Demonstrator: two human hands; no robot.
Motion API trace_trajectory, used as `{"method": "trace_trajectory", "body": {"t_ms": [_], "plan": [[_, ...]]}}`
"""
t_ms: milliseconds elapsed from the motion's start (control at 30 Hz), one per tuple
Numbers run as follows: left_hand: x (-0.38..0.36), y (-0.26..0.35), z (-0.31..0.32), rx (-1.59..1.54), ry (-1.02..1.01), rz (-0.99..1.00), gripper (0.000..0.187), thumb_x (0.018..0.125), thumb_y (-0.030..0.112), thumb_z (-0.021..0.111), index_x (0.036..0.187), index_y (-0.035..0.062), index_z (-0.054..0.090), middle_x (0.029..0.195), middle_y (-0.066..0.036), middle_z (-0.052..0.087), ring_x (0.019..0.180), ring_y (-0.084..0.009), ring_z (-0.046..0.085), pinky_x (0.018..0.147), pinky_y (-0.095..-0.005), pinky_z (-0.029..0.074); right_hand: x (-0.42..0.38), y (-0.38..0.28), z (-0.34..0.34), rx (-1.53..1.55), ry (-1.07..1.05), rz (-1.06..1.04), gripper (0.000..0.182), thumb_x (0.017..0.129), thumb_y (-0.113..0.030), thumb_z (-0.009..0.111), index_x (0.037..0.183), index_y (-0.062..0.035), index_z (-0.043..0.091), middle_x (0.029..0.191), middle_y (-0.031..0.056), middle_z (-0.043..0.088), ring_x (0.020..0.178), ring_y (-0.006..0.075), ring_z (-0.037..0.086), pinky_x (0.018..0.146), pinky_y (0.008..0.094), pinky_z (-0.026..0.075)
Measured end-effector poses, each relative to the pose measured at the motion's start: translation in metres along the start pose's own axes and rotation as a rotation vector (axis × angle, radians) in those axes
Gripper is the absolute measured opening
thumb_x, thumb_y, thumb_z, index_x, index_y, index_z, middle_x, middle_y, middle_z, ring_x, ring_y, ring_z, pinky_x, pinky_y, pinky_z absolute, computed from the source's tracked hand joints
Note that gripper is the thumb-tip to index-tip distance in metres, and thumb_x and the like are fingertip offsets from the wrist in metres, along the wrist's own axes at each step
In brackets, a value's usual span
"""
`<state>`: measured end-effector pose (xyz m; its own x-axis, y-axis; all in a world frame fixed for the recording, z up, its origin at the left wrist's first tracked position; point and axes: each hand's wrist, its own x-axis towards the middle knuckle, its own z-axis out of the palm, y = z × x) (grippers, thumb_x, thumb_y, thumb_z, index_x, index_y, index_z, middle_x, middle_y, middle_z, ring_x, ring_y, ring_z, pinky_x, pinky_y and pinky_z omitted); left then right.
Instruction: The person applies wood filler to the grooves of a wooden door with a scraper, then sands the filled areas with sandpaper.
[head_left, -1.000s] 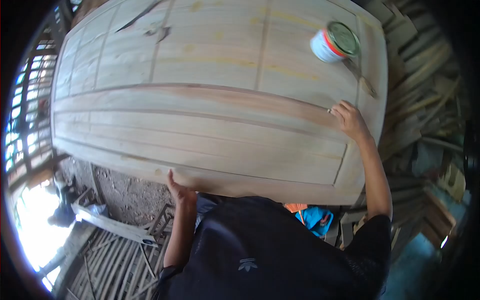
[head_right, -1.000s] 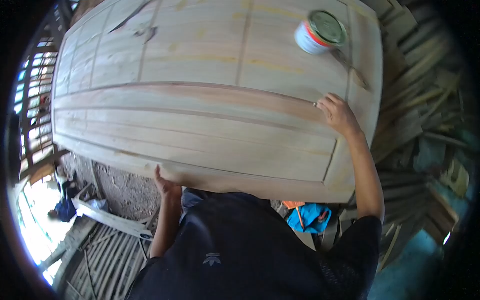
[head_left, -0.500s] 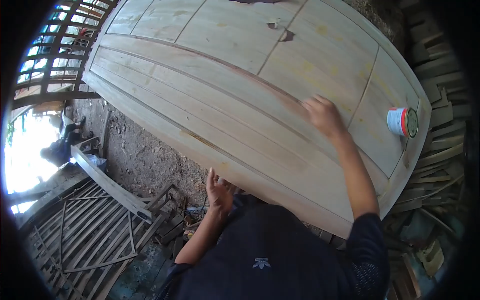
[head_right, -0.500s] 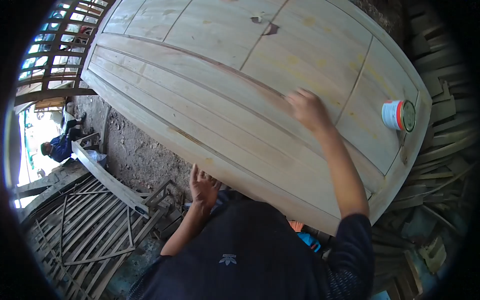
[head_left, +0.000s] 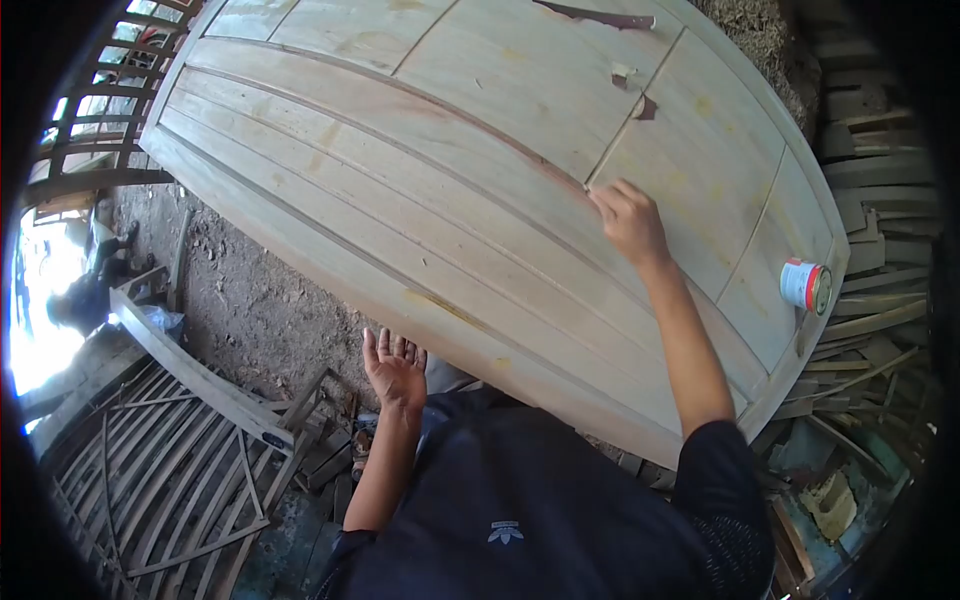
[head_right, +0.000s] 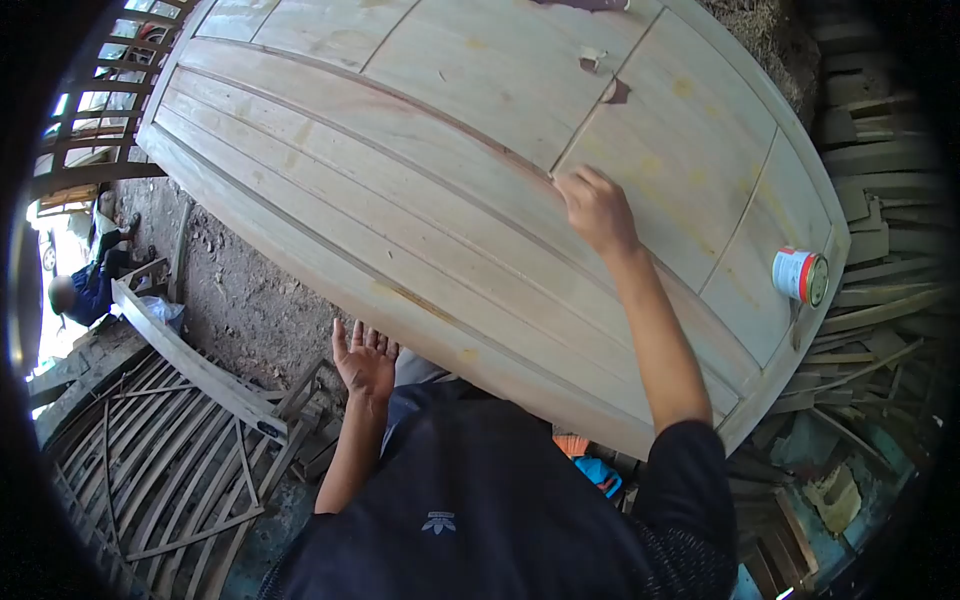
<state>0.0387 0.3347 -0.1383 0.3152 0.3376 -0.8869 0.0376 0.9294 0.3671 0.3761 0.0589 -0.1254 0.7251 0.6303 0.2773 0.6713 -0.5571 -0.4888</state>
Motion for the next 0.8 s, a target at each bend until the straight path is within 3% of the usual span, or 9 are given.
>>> {"method": "trace_trajectory", "body": {"t_ms": [100, 200, 267, 433, 600, 700, 800], "plan": [[0.016, 0.013, -0.010, 0.020, 0.047, 0.005, 0.091, 0.093, 0.069, 0.067, 0.159, 0.0126, 0.039, 0.149, -0.010, 0.055, 0.136, -0.0270, 0.051, 0.116, -0.0433, 0.037, 0.021, -0.009, 0.026, 0.021, 0.053, 0.065, 0.010, 0.096, -0.009, 0.069, 0.101, -0.0033, 0.076, 0.090, 0.0166, 0.069, 0.085, 0.0392, 0.069, 0.074, 0.0464, 0.057], [0.026, 0.021, -0.003, 0.016, 0.067, -0.052, 0.089, 0.093, 0.069, 0.067, 0.157, 0.0133, 0.042, 0.146, -0.009, 0.057, 0.132, -0.0272, 0.053, 0.115, -0.0442, 0.039, 0.067, -0.017, 0.049, 0.042, 0.017, -0.018, 0.012, 0.094, -0.006, 0.070, 0.105, -0.0036, 0.076, 0.094, 0.0155, 0.071, 0.090, 0.0384, 0.071, 0.076, 0.0456, 0.058], [0.027, 0.028, 0.007, 0.042, 0.039, -0.033, 0.087, 0.093, 0.070, 0.066, 0.154, 0.0130, 0.046, 0.145, -0.008, 0.059, 0.134, -0.0278, 0.053, 0.116, -0.0444, 0.039, 0.062, -0.012, 0.039, 0.011, -0.091, -0.075, 0.014, 0.093, -0.005, 0.070, 0.106, -0.0036, 0.075, 0.094, 0.0153, 0.072, 0.091, 0.0377, 0.072, 0.076, 0.0450, 0.059], [0.029, 0.021, 0.033, -0.021, -0.020, 0.087, 0.079, 0.097, 0.066, 0.063, 0.153, 0.0110, 0.049, 0.150, -0.009, 0.059, 0.142, -0.0299, 0.049, 0.119, -0.0493, 0.037, -0.008, 0.009, -0.011, 0.049, -0.029, 0.026, 0.012, 0.092, -0.005, 0.072, 0.103, -0.0046, 0.076, 0.092, 0.0133, 0.070, 0.082, 0.0351, 0.070, 0.074, 0.0450, 0.058], [0.035, 0.019, 0.040, -0.046, -0.144, 0.184, 0.075, 0.101, 0.063, 0.060, 0.152, 0.0091, 0.048, 0.154, -0.009, 0.056, 0.142, -0.0317, 0.050, 0.118, -0.0544, 0.039, 0.089, -0.018, 0.075, 0.094, 0.049, -0.115, 0.012, 0.091, -0.003, 0.071, 0.102, -0.0047, 0.074, 0.089, 0.0117, 0.066, 0.087, 0.0326, 0.069, 0.076, 0.0446, 0.058], [0.031, 0.041, 0.044, -0.108, -0.022, 0.094, 0.078, 0.101, 0.064, 0.060, 0.154, 0.0089, 0.047, 0.154, -0.010, 0.055, 0.142, -0.0318, 0.050, 0.116, -0.0540, 0.041, 0.084, -0.016, 0.060, 0.116, -0.013, -0.158, 0.016, 0.088, 0.000, 0.070, 0.102, -0.0047, 0.074, 0.089, 0.0114, 0.065, 0.088, 0.0323, 0.069, 0.077, 0.0444, 0.058], [0.048, 0.078, 0.042, 0.000, 0.167, 0.165, 0.081, 0.100, 0.067, 0.059, 0.154, 0.0080, 0.046, 0.152, -0.012, 0.054, 0.142, -0.0309, 0.049, 0.117, -0.0517, 0.040, 0.067, -0.011, 0.047, 0.107, -0.086, -0.112, 0.019, 0.085, 0.001, 0.069, 0.103, -0.0048, 0.073, 0.090, 0.0109, 0.066, 0.089, 0.0314, 0.069, 0.077, 0.0438, 0.058]]}}
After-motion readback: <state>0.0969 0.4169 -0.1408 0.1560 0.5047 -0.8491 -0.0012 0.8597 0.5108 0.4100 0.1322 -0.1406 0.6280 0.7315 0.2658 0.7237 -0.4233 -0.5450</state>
